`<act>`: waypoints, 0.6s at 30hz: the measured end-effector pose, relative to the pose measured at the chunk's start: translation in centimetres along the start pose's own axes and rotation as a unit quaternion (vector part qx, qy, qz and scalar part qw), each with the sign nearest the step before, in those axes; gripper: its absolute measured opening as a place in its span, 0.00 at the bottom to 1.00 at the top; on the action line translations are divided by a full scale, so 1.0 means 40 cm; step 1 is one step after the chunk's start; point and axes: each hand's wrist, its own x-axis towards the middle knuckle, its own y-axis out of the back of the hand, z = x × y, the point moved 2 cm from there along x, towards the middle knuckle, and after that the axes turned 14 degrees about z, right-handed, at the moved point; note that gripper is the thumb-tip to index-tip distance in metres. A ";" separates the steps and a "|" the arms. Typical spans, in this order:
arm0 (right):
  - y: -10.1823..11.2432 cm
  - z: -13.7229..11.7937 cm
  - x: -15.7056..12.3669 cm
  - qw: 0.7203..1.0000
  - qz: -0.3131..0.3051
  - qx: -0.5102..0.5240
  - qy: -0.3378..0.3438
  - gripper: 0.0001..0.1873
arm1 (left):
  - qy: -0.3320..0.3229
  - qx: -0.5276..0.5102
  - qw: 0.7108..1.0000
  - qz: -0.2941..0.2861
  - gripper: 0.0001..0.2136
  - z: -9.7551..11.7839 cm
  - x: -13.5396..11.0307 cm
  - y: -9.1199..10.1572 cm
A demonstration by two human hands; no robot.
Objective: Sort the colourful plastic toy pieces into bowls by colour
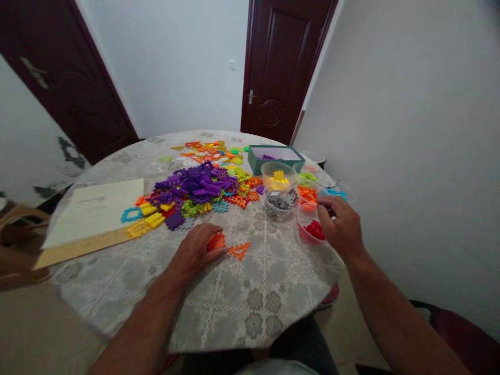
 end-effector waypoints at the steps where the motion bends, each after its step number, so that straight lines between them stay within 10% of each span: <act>1: -0.014 -0.057 -0.026 0.997 -0.057 0.048 0.015 0.10 | 0.002 -0.005 1.000 -0.003 0.21 0.006 0.001 0.001; 5: -0.104 -0.245 -0.117 0.933 -0.313 0.161 0.069 0.18 | 0.014 -0.014 1.000 0.003 0.21 0.019 0.005 0.005; 9: -0.205 -0.339 -0.162 0.889 -0.438 0.100 0.091 0.21 | 0.008 -0.033 0.999 0.015 0.22 0.021 0.002 0.008; 18: -0.273 -0.328 -0.186 0.906 -0.402 0.116 -0.064 0.08 | -0.033 -0.029 0.996 0.077 0.22 0.014 0.001 0.008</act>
